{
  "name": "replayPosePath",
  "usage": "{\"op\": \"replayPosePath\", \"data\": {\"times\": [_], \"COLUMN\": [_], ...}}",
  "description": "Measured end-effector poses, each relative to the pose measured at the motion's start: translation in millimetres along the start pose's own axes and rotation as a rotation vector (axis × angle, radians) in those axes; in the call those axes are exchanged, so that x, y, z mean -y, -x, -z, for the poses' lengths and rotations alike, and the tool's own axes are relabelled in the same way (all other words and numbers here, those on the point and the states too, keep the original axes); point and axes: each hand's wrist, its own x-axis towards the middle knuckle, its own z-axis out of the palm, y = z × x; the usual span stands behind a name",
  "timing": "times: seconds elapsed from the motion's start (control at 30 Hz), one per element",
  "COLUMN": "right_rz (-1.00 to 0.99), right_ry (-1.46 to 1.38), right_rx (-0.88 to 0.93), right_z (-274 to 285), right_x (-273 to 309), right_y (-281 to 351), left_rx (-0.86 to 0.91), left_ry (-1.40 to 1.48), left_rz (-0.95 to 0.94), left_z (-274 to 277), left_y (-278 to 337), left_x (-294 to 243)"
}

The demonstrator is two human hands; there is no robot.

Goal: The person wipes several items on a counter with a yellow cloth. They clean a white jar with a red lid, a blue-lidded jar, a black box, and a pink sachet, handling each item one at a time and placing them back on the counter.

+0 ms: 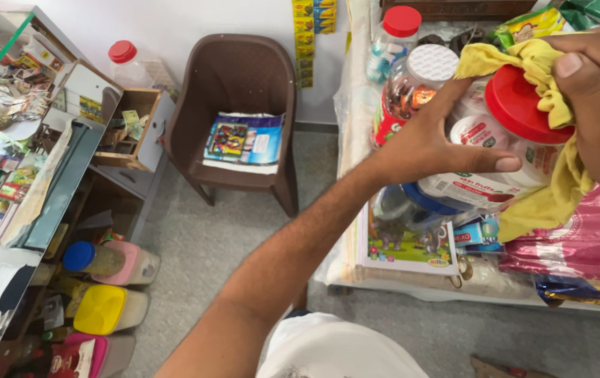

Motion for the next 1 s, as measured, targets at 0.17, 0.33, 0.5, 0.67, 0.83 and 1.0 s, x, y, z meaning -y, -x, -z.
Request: {"op": "replayPosePath", "data": {"times": [0.17,0.33,0.5,0.67,0.83,1.0], "right_rz": [-0.121,-0.008,-0.011,0.295,0.304,0.246], "right_ry": [-0.148,0.123,0.358,0.573,0.572,0.473], "right_rx": [-0.043,-0.103,-0.083,0.029,0.183,0.373], "right_z": [-4.3,1.9,1.2,-3.7,-11.5,0.4], "right_x": [11.6,40.9,80.1,109.5,84.6,25.2], "right_y": [9.4,29.9,37.3,13.3,-34.9,-69.3], "left_rx": [0.02,0.039,0.016,0.033,0.056,-0.005], "left_ry": [-0.028,-0.007,0.018,0.029,-0.197,0.099], "left_rz": [-0.077,-0.136,-0.129,-0.01,0.148,-0.14], "left_z": [1.1,4.0,2.7,3.4,15.0,8.0], "left_y": [-1.7,-2.4,-3.0,-2.6,0.7,-2.5], "left_x": [9.1,14.6,20.8,23.9,14.6,6.6]}}
